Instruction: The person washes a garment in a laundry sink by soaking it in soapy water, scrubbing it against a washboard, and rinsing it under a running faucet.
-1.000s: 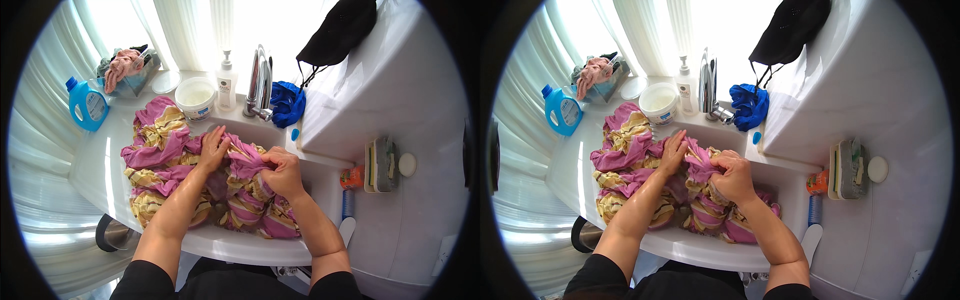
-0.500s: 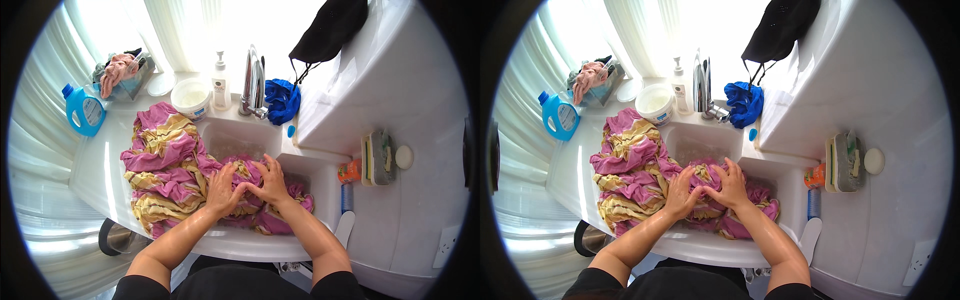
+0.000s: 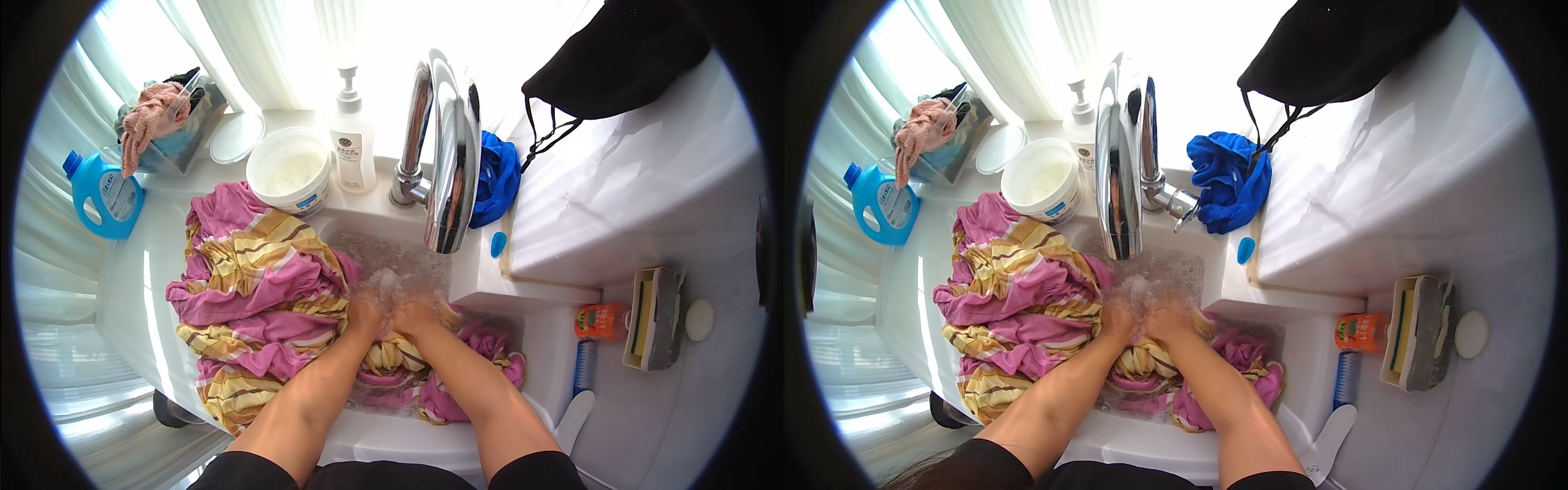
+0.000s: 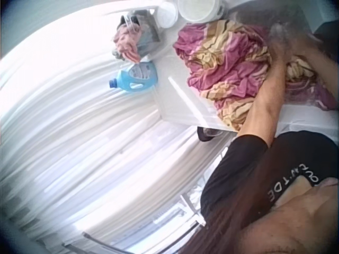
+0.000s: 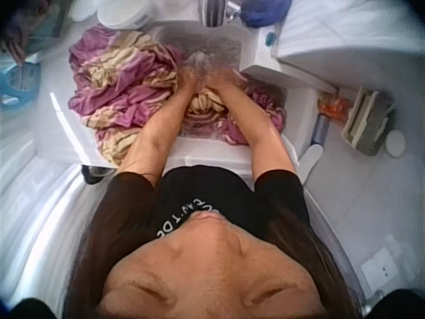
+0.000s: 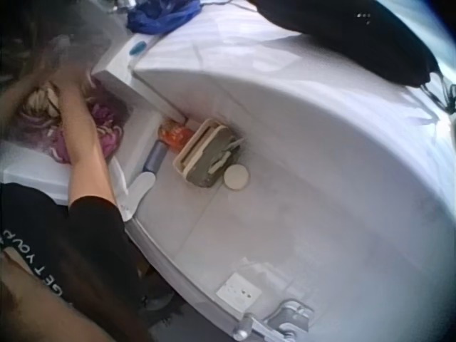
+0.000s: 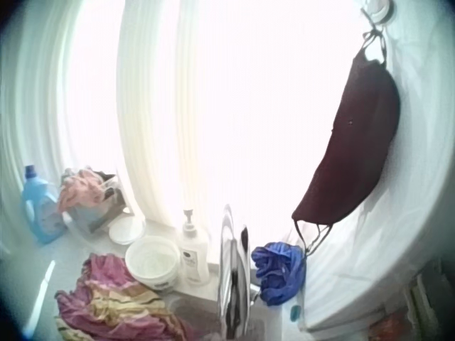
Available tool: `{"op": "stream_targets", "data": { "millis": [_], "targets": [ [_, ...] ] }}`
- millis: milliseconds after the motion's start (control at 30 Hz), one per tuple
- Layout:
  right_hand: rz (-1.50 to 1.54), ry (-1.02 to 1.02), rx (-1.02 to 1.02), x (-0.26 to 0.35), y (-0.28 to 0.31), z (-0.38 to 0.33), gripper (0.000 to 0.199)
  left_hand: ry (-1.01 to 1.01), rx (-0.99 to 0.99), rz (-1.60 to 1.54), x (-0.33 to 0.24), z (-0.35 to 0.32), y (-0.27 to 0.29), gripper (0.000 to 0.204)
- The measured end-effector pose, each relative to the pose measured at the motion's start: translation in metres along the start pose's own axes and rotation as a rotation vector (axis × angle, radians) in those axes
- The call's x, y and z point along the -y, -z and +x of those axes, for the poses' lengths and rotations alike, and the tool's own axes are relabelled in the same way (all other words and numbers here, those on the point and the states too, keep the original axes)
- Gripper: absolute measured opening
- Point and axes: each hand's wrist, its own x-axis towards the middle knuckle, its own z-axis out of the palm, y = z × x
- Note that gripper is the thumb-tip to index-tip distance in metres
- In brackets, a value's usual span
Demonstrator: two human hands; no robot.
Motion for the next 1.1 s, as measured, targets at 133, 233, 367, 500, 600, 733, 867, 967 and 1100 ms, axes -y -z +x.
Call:
{"op": "stream_targets", "data": {
  "millis": [133, 233, 367, 500, 600, 733, 867, 967, 1100],
  "targets": [
    [0.041, -0.031, -0.008, -0.035, -0.032, 0.047, 0.044, -0.219, -0.008, 0.073, -0.049, 0.016, 0.047, 0.021],
    [0.178, 0.028, -0.139, -0.039, -0.020, 0.056, 0.046, -0.248, -0.133, 0.142, -0.024, 0.037, 0.044, 0.025],
    [0.648, 0.077, -0.185, 0.011, 0.093, -0.048, 0.064, 0.260, -0.445, -0.975, -0.064, 0.003, 0.109, 0.031],
    [0.383, 0.161, -0.088, 0.008, 0.111, -0.110, 0.079, -0.173, -0.214, -0.878, -0.103, -0.074, 0.197, 0.034],
    [-0.082, 0.199, -0.158, 0.022, 0.102, -0.143, 0.095, -0.514, -0.264, -0.296, -0.124, -0.117, 0.226, 0.023],
    [-0.275, 0.155, 0.051, 0.021, 0.049, -0.135, 0.107, -0.356, -0.114, 0.190, -0.107, -0.128, 0.134, 0.059],
    [-0.452, 0.180, 0.133, 0.033, 0.039, -0.109, 0.102, -0.258, -0.110, 0.259, -0.073, -0.105, 0.081, 0.048],
    [-0.293, 0.171, 0.118, 0.010, 0.024, -0.079, 0.091, -0.192, 0.019, 0.184, -0.075, -0.070, 0.079, 0.040],
    [0.107, 0.021, 0.456, -0.001, 0.034, -0.033, 0.082, 0.017, 0.348, 0.244, -0.088, -0.012, 0.075, 0.036]
  ]
}}
